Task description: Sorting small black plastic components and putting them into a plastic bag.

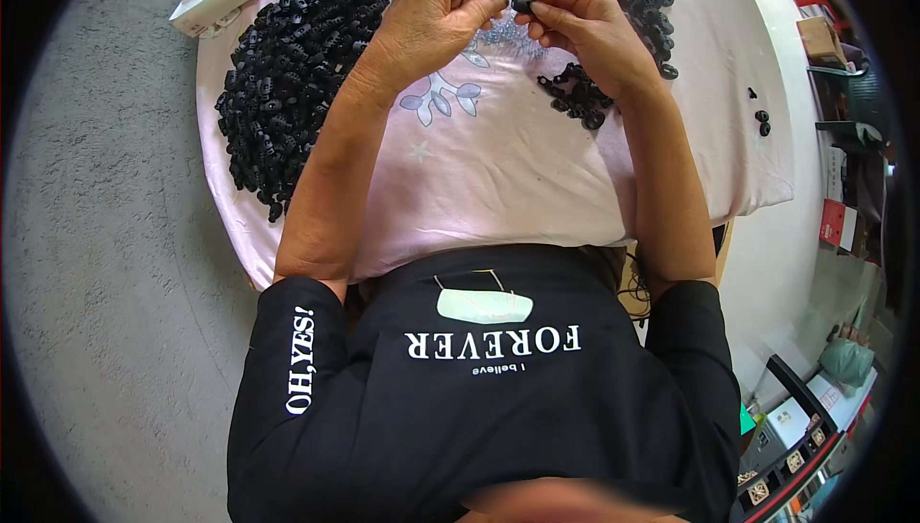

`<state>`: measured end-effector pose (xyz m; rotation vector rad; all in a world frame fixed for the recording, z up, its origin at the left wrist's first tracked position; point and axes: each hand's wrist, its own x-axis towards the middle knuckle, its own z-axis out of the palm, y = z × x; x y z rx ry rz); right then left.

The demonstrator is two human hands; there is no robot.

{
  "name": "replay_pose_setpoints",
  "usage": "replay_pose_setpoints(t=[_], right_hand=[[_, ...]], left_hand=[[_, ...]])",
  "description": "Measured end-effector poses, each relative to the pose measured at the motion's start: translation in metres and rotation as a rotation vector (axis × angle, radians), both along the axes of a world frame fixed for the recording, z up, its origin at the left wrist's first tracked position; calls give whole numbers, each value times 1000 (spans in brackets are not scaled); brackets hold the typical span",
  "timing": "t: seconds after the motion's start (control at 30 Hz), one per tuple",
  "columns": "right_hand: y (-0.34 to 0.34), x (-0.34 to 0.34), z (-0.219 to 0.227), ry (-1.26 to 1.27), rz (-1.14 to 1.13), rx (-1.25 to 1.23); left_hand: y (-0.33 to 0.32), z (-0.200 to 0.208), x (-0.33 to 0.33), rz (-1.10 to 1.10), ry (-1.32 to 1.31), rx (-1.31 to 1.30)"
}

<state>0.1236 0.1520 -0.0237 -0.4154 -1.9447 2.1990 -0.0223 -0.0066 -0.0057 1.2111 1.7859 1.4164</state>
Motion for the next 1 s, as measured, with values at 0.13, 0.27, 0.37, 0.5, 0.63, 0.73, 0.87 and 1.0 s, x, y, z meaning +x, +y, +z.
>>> replay_pose_setpoints(t=[0.13, 0.27, 0.37, 0.5, 0.63, 0.73, 0.87, 1.0], right_hand=[[3, 0, -5, 8, -5, 70], [7, 1, -7, 71, -1, 115], [5, -3, -10, 102, -26, 77], [7, -2, -10, 91, -52, 54], [8, -2, -10, 125, -50, 64], [2, -3, -7, 145, -53, 120], [1, -4, -6, 134, -88, 146], [2, -5, -9, 157, -106, 122]], left_hand=[[1, -1, 2, 13, 17, 38], [2, -2, 6, -1, 172, 25], [3, -13, 4, -32, 154, 45], [1, 0, 12, -22, 184, 30], [1, 8, 13, 35, 215, 121], [6, 6, 15, 24, -18, 121], [6, -2, 16, 54, 111, 98], [7, -11, 10, -52, 106, 101]])
